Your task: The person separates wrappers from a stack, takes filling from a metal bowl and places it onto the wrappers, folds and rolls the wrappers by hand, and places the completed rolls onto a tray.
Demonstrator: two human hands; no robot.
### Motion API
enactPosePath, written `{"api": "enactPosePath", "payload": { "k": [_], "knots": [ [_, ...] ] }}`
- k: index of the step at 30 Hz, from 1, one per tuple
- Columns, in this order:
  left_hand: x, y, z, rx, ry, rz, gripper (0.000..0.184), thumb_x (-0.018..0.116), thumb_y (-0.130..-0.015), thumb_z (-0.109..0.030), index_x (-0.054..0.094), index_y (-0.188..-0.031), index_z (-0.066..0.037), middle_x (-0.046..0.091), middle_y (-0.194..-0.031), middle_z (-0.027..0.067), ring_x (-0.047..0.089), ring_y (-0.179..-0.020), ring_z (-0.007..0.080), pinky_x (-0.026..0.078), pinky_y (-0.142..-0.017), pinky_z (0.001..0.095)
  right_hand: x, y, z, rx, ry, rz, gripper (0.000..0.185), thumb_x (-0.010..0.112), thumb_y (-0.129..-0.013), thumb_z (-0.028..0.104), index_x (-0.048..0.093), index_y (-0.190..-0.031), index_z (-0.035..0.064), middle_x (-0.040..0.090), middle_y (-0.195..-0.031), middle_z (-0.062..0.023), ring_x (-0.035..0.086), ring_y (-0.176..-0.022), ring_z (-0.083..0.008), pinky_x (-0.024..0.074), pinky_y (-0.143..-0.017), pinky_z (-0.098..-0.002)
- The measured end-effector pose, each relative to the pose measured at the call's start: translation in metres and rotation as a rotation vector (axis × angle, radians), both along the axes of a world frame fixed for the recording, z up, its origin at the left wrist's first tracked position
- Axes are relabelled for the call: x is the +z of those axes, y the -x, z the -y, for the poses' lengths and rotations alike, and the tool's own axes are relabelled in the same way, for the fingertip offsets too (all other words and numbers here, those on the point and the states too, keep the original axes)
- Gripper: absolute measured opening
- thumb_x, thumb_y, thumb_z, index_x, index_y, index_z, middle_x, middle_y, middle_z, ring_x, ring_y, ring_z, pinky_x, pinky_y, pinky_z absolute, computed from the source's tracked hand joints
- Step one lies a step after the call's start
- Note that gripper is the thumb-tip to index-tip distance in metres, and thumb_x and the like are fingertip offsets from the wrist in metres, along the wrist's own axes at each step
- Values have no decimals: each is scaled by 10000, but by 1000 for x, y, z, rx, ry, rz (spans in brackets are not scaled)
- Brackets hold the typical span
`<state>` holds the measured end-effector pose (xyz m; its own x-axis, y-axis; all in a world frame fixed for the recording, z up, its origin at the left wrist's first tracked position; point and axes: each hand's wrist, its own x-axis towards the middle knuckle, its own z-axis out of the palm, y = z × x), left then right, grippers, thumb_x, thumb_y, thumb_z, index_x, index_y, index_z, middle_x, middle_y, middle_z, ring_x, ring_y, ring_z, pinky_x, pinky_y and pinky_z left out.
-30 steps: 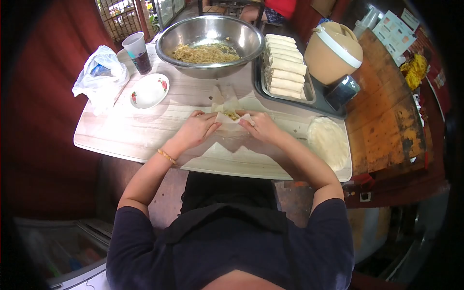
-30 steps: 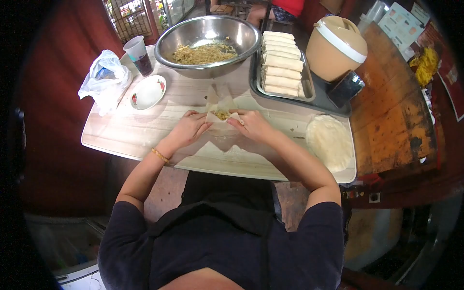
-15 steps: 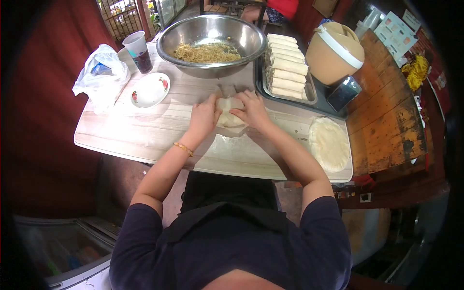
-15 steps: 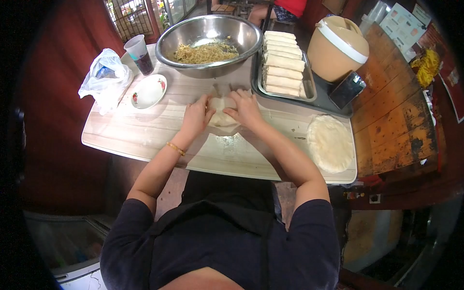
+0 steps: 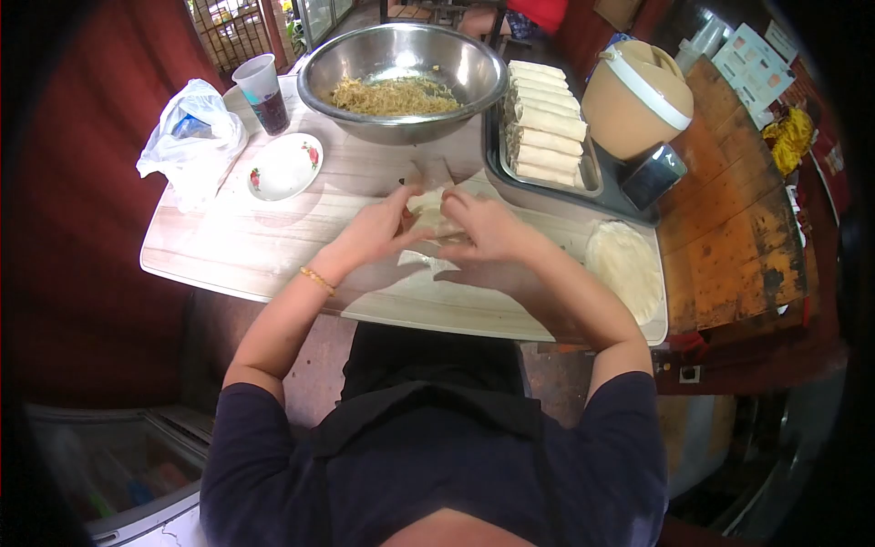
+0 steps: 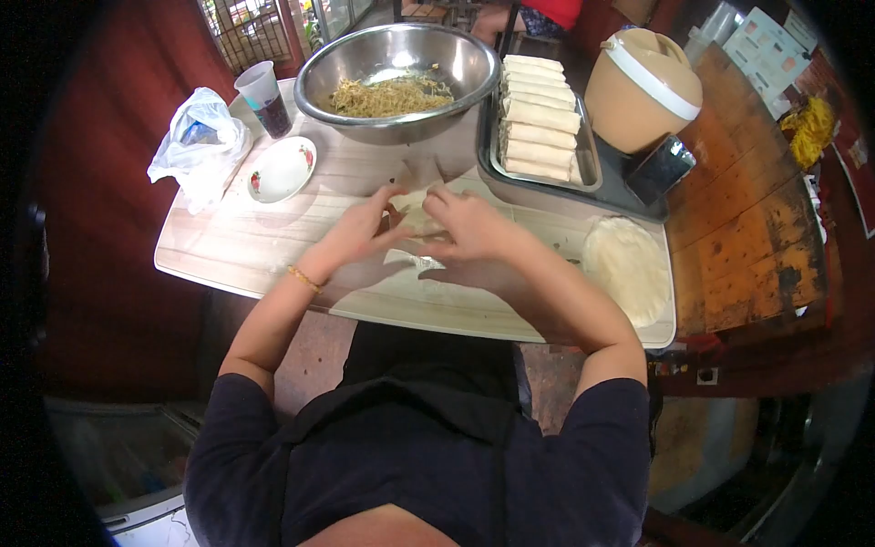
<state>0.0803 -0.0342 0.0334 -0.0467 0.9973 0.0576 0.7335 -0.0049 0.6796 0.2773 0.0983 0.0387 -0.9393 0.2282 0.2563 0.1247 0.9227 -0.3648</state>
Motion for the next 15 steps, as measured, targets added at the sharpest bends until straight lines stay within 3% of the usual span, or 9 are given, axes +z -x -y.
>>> {"api": "enactPosePath", "payload": {
  "k": [1, 2, 3, 5, 7, 10, 12, 15],
  "knots": [
    [-4, 0, 3, -2, 4, 2, 624, 702, -850, -347, 426, -1323, -48, 622, -1052, 195, 610, -990, 351, 494, -780, 445, -7, -4, 2, 104, -240, -89, 310, 620, -892, 321, 522, -1004, 49, 567, -1033, -160, 630, -801, -348, 488, -757, -413],
    [-11, 1, 4, -111, -221, -173, 675, 703, -835, -411, 427, -1338, -55, 639, -1034, 168, 611, -987, 329, 476, -811, 441, -13, -6, 2, 209, -483, -178, 272, 605, -891, 297, 528, -995, 58, 572, -1046, -157, 635, -782, -332, 493, -755, -396],
    [-14, 1, 6, -219, -448, -350, 728, 704, -820, -475, 428, -1353, -63, 656, -1016, 141, 611, -984, 306, 459, -843, 437, -19, -6, 2, 209, -482, -176, 272, 605, -891, 297, 528, -995, 58, 572, -1046, -157, 635, -782, -332, 493, -755, -396],
    [-19, -2, 5, -205, -465, -402, 674, 684, -837, -476, 467, -1331, -71, 663, -1005, 109, 609, -970, 279, 439, -851, 418, -29, -4, 0, 194, -624, -155, 218, 610, -834, 236, 541, -964, 75, 580, -1026, -135, 642, -768, -292, 496, -741, -378],
    [-19, -4, 1, -186, -485, -458, 625, 663, -853, -477, 507, -1308, -79, 670, -995, 76, 607, -956, 253, 420, -859, 400, -35, 0, -5, 174, -601, -221, 206, 606, -807, 218, 546, -950, 82, 583, -1016, -127, 642, -764, -281, 499, -744, -378],
    [-22, -6, -7, -151, -322, -512, 478, 629, -900, -400, 578, -1268, -99, 663, -1047, 59, 592, -994, 242, 407, -842, 375, -38, 5, -10, 121, -566, -304, 187, 603, -777, 195, 556, -926, 93, 589, -988, -105, 640, -745, -265, 510, -715, -381],
    [-26, -6, -14, -102, -412, -542, 313, 585, -938, -336, 666, -1138, -109, 656, -1004, 47, 591, -916, 223, 405, -795, 371, -41, 7, -16, 83, -562, -323, 177, 603, -773, 190, 560, -918, 98, 593, -970, -92, 639, -729, -261, 518, -683, -384],
    [-32, -2, -21, -63, -432, -457, 258, 584, -942, -309, 707, -1036, -104, 653, -980, 57, 592, -874, 222, 407, -788, 371, -47, 12, -22, 25, -524, -350, 161, 613, -777, 179, 572, -917, 110, 602, -959, -67, 635, -682, -263, 528, -609, -382]
  ]
}}
